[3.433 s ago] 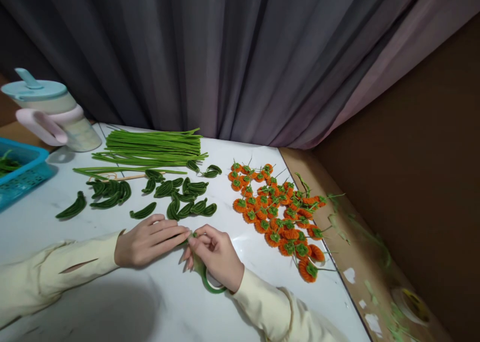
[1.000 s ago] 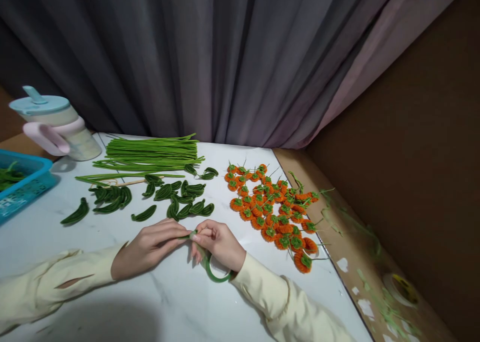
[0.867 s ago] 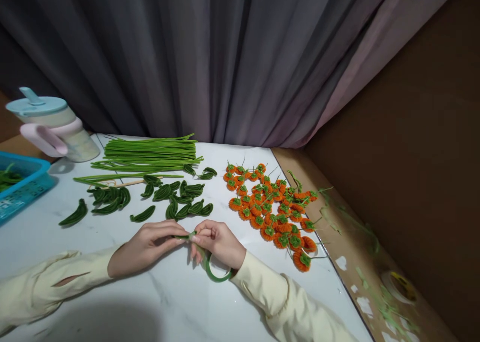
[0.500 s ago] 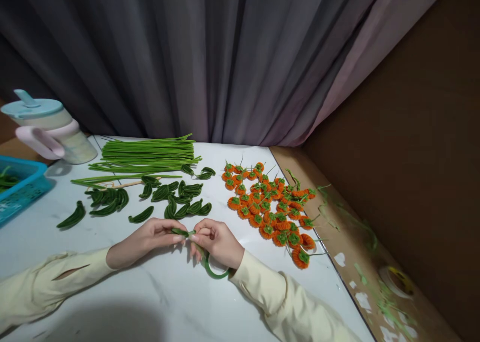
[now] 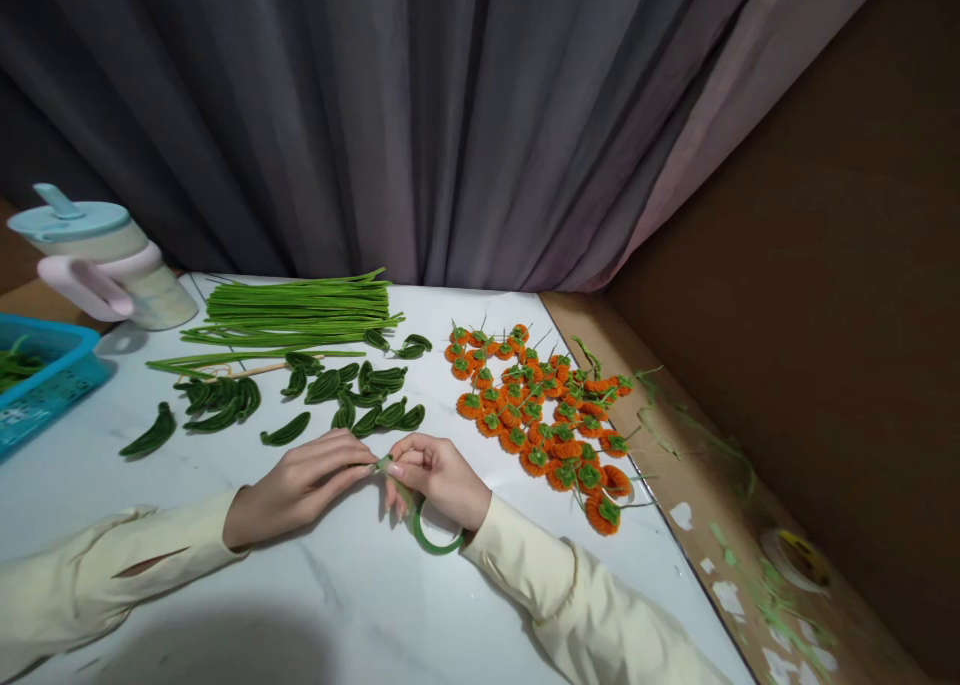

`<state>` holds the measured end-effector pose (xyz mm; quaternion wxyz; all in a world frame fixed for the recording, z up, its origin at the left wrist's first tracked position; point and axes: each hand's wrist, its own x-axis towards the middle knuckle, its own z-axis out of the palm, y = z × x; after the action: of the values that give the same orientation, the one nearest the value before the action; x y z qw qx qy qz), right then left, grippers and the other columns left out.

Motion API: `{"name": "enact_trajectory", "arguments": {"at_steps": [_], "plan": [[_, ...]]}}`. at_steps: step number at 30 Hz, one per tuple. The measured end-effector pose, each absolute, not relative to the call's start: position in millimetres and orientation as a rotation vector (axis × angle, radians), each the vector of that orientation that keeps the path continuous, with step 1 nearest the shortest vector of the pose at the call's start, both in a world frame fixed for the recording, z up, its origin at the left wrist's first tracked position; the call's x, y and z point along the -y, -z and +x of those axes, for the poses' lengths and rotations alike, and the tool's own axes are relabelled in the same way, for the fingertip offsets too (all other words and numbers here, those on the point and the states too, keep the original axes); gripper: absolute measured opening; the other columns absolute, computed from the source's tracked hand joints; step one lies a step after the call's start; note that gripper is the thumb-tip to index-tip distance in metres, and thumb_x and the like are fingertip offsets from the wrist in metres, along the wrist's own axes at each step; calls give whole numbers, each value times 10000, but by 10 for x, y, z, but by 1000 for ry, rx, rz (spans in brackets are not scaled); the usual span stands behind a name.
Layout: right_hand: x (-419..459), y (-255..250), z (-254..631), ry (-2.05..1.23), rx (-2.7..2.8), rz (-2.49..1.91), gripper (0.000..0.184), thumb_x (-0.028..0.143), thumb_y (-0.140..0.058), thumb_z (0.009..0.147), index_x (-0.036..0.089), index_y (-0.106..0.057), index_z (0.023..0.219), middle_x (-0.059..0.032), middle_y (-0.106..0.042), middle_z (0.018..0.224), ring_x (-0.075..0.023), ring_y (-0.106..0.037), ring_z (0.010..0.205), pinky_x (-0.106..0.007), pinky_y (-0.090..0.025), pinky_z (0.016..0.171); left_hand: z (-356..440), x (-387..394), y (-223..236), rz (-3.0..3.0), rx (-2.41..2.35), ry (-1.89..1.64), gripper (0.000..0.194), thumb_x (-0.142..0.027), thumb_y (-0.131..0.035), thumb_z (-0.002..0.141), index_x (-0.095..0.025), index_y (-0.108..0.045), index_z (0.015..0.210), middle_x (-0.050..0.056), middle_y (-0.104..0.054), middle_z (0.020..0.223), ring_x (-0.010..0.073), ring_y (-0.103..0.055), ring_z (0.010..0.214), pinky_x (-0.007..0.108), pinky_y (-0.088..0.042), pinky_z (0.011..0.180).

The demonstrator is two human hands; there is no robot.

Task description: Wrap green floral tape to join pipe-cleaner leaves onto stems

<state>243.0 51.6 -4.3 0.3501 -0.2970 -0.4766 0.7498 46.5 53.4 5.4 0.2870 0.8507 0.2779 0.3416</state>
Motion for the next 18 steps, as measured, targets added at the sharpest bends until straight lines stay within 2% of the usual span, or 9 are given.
{"name": "enact_trajectory", "arguments": {"at_steps": [3, 8, 18], "plan": [[-516, 25, 2437, -1955, 1218, -756, 298, 373, -663, 731, 139, -492, 797, -14, -632, 557, -101, -545, 408, -219, -430, 440, 463, -527, -28, 2385, -695, -961, 177, -124, -433, 892, -129, -577, 993, 82, -624, 858, 159, -524, 780, 301, -425, 725], [-521, 0, 2442, -1998, 1109, -758, 306, 394, -647, 742, 124, -513, 796, -48, -652, 610, -147, -617, 496, -282, -492, 525, 491, -509, -50, 2300, -798, -995, 144, -147, -448, 895, -146, -577, 960, 60, -623, 831, 141, -548, 761, 262, -450, 680], [-494, -6, 2444, -2023, 1110, -808, 341, 356, -717, 665, 80, -593, 821, -65, -664, 620, -140, -614, 466, -268, -507, 487, 406, -556, 6, 3076, -513, -1161, 221, -73, -456, 849, -58, -542, 1052, 139, -656, 890, 213, -569, 789, 334, -441, 655]]}}
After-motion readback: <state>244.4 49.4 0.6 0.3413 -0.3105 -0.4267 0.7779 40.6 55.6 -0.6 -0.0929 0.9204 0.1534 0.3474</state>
